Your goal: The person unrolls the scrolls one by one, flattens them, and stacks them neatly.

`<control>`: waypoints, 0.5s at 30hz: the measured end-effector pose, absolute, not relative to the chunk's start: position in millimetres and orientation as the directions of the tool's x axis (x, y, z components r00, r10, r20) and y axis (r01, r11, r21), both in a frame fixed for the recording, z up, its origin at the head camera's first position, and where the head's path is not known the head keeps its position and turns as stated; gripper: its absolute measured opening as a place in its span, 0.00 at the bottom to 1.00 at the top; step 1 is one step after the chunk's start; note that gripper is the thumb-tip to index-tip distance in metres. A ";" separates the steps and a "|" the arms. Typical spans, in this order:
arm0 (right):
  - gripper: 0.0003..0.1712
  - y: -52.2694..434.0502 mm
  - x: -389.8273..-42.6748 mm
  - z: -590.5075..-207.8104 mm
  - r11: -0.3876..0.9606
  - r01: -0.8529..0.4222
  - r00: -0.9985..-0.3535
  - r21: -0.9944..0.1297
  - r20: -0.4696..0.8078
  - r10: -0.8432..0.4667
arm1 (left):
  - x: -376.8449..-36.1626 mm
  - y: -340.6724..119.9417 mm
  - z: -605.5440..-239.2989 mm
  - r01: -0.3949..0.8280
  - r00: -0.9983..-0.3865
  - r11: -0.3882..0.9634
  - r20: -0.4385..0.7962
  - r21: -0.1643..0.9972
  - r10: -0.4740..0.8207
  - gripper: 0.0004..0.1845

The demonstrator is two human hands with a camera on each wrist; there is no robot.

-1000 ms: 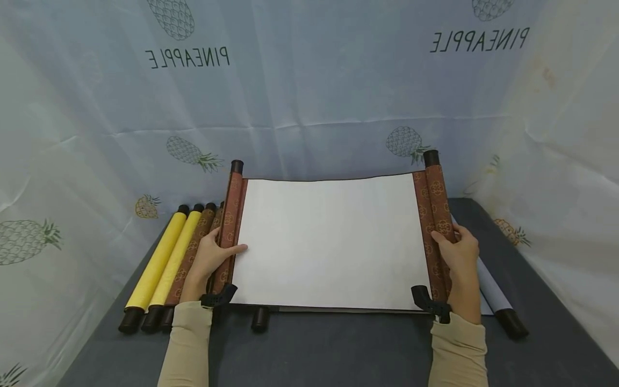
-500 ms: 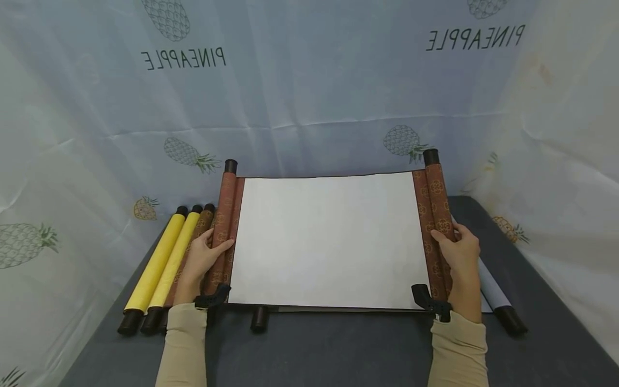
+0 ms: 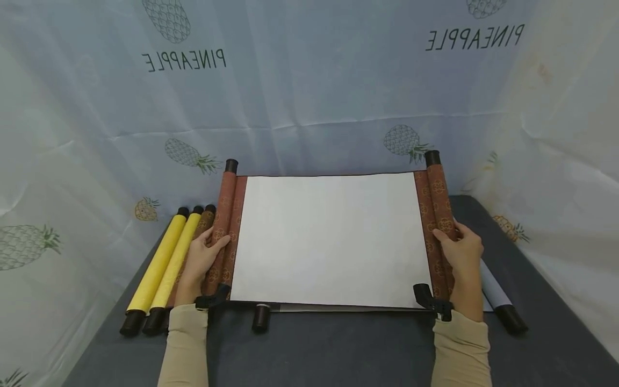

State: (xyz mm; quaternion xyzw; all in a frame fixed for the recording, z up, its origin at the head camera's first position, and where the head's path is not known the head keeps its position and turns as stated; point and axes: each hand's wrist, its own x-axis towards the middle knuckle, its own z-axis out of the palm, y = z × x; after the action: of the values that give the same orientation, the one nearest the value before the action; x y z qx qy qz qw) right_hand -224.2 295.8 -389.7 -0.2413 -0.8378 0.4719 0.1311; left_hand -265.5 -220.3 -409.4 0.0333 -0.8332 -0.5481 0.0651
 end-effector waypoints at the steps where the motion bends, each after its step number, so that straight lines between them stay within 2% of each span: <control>1: 0.38 296.7 -223.8 -389.9 0.450 0.283 -0.846 -0.847 0.001 0.534 | -265.4 -219.7 -409.8 0.014 -0.990 0.390 0.067 0.921 -0.123 0.34; 9: 0.34 302.5 -225.8 -390.3 0.570 0.245 -0.828 -0.784 0.137 0.544 | -262.0 -213.6 -413.8 -0.010 -0.997 0.366 0.018 0.931 -0.072 0.34; 15: 0.35 312.8 -231.3 -392.0 0.638 0.277 -0.836 -0.718 0.147 0.529 | -266.1 -201.7 -422.3 0.017 -0.999 0.401 0.029 0.916 -0.024 0.31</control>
State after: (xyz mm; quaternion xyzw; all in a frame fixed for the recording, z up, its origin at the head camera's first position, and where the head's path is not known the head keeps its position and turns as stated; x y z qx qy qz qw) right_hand -231.3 312.8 -392.0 -0.2268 -0.8880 0.3599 0.1748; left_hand -266.1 -201.7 -422.3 0.0022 -0.8367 -0.5474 0.0190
